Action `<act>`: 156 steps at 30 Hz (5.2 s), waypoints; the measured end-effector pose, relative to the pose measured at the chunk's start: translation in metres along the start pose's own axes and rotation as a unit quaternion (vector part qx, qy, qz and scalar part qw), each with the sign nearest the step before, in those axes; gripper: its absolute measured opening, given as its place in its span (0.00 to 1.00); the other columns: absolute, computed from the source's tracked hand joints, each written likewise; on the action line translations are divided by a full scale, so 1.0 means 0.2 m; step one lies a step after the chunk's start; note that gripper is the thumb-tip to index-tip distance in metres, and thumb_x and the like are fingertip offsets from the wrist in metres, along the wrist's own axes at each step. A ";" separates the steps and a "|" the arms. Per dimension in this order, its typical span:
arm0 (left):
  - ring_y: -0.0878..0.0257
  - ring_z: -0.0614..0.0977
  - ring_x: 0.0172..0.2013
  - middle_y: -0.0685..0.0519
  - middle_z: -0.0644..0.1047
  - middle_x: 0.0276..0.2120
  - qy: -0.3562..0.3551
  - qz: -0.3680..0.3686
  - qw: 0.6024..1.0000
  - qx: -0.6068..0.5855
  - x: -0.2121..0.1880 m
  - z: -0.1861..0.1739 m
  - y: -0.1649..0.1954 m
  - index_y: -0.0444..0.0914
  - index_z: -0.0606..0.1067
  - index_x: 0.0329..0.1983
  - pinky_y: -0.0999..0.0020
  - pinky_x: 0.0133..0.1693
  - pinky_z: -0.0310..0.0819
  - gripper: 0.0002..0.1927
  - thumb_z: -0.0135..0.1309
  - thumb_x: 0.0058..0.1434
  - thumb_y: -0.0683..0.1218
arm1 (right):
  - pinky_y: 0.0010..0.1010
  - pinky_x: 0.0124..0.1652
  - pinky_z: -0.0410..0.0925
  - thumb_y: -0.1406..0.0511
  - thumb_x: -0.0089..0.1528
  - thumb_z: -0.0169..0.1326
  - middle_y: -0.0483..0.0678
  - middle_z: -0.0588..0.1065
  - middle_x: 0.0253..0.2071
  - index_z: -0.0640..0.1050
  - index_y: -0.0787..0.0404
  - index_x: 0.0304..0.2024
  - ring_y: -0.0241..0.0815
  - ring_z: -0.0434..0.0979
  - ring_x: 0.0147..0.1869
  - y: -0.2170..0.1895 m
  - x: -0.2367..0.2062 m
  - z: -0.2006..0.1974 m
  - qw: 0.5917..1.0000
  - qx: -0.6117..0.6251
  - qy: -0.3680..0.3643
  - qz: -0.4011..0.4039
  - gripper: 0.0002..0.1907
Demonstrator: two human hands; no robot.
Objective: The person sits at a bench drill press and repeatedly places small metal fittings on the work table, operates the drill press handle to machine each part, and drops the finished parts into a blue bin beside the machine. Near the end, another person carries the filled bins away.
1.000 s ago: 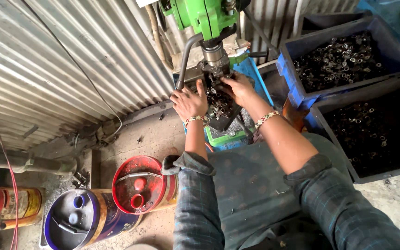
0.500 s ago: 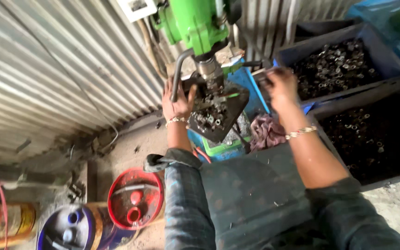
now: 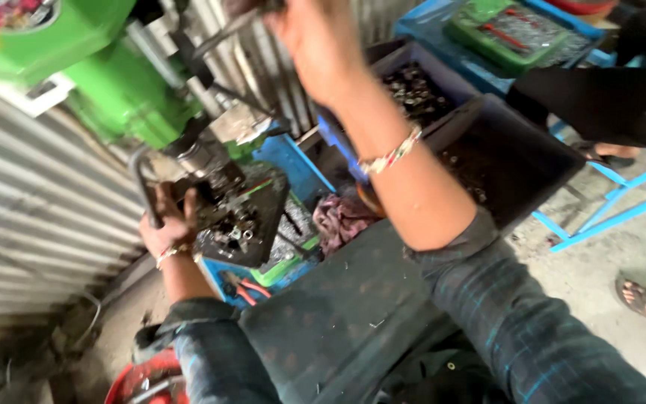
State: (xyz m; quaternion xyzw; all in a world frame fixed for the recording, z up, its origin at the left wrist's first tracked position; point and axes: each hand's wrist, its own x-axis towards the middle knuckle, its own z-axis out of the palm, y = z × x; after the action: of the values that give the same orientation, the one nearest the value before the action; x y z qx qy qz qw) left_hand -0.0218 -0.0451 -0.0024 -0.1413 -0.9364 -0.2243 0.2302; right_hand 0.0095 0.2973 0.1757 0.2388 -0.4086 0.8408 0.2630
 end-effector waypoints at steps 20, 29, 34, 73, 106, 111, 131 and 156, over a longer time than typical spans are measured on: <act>0.42 0.80 0.47 0.43 0.77 0.49 0.026 0.054 0.997 0.055 -0.01 0.07 -0.07 0.40 0.74 0.58 0.47 0.46 0.76 0.23 0.54 0.72 0.61 | 0.23 0.48 0.69 0.62 0.79 0.50 0.44 0.78 0.47 0.76 0.64 0.62 0.29 0.73 0.45 -0.07 -0.35 0.07 0.984 -0.131 -0.083 -0.091 0.14; 0.40 0.81 0.46 0.43 0.77 0.49 0.011 0.030 0.998 0.047 -0.01 0.03 -0.03 0.40 0.74 0.56 0.46 0.44 0.75 0.22 0.54 0.71 0.60 | 0.23 0.46 0.69 0.63 0.77 0.51 0.44 0.77 0.54 0.76 0.62 0.62 0.31 0.75 0.46 -0.03 -0.36 0.02 0.985 -0.089 -0.109 -0.101 0.14; 0.39 0.81 0.45 0.43 0.78 0.48 0.003 0.014 0.999 0.036 -0.01 0.01 -0.02 0.41 0.74 0.55 0.45 0.44 0.75 0.21 0.55 0.70 0.60 | 0.24 0.46 0.69 0.64 0.77 0.52 0.47 0.78 0.51 0.77 0.65 0.61 0.33 0.75 0.45 -0.02 -0.36 0.00 0.988 -0.075 -0.100 -0.091 0.13; 0.43 0.82 0.45 0.44 0.81 0.42 0.012 -0.023 1.000 -0.001 0.04 -0.01 0.00 0.42 0.72 0.51 0.50 0.46 0.77 0.21 0.55 0.64 0.60 | 0.32 0.52 0.68 0.66 0.75 0.54 0.47 0.73 0.34 0.76 0.65 0.51 0.38 0.73 0.41 -0.02 -0.45 0.03 0.993 -0.051 -0.056 -0.093 0.07; 0.43 0.84 0.35 0.38 0.74 0.50 0.124 -0.137 0.982 -0.048 -0.17 0.01 0.13 0.41 0.55 0.75 0.50 0.35 0.81 0.36 0.50 0.67 0.54 | 0.29 0.48 0.76 0.70 0.67 0.57 0.46 0.81 0.48 0.79 0.56 0.52 0.35 0.81 0.47 0.58 -0.89 -0.18 0.931 -0.330 0.014 0.158 0.12; 0.44 0.84 0.35 0.38 0.75 0.49 0.193 -0.108 0.973 -0.062 -0.13 0.02 0.14 0.37 0.57 0.71 0.51 0.35 0.81 0.31 0.50 0.70 0.53 | 0.35 0.40 0.74 0.73 0.61 0.60 0.52 0.82 0.46 0.77 0.63 0.53 0.43 0.82 0.41 0.78 -0.87 -0.09 0.854 -0.506 -0.086 0.081 0.17; 0.36 0.65 0.60 0.28 0.66 0.58 0.017 -0.229 0.968 0.104 -0.15 0.13 0.05 0.24 0.64 0.61 0.41 0.55 0.65 0.42 0.46 0.68 0.68 | 0.44 0.47 0.71 0.66 0.60 0.67 0.52 0.81 0.41 0.82 0.60 0.45 0.52 0.82 0.44 0.47 -0.70 -0.50 0.684 -0.696 -0.115 0.183 0.11; 0.39 0.75 0.49 0.33 0.79 0.42 0.111 -0.096 0.979 0.139 -0.25 0.09 0.14 0.24 0.76 0.52 0.48 0.55 0.70 0.34 0.44 0.73 0.62 | 0.37 0.48 0.75 0.73 0.62 0.60 0.53 0.80 0.49 0.79 0.59 0.51 0.51 0.83 0.49 0.70 -1.03 -0.18 0.820 -0.553 -0.092 0.116 0.14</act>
State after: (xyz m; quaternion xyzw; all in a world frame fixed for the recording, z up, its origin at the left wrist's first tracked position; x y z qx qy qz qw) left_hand 0.0239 -0.0209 -0.0306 0.0079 -0.9362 -0.1275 0.3274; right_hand 0.0673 0.2011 -0.0505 0.0802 -0.8518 0.4721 0.2125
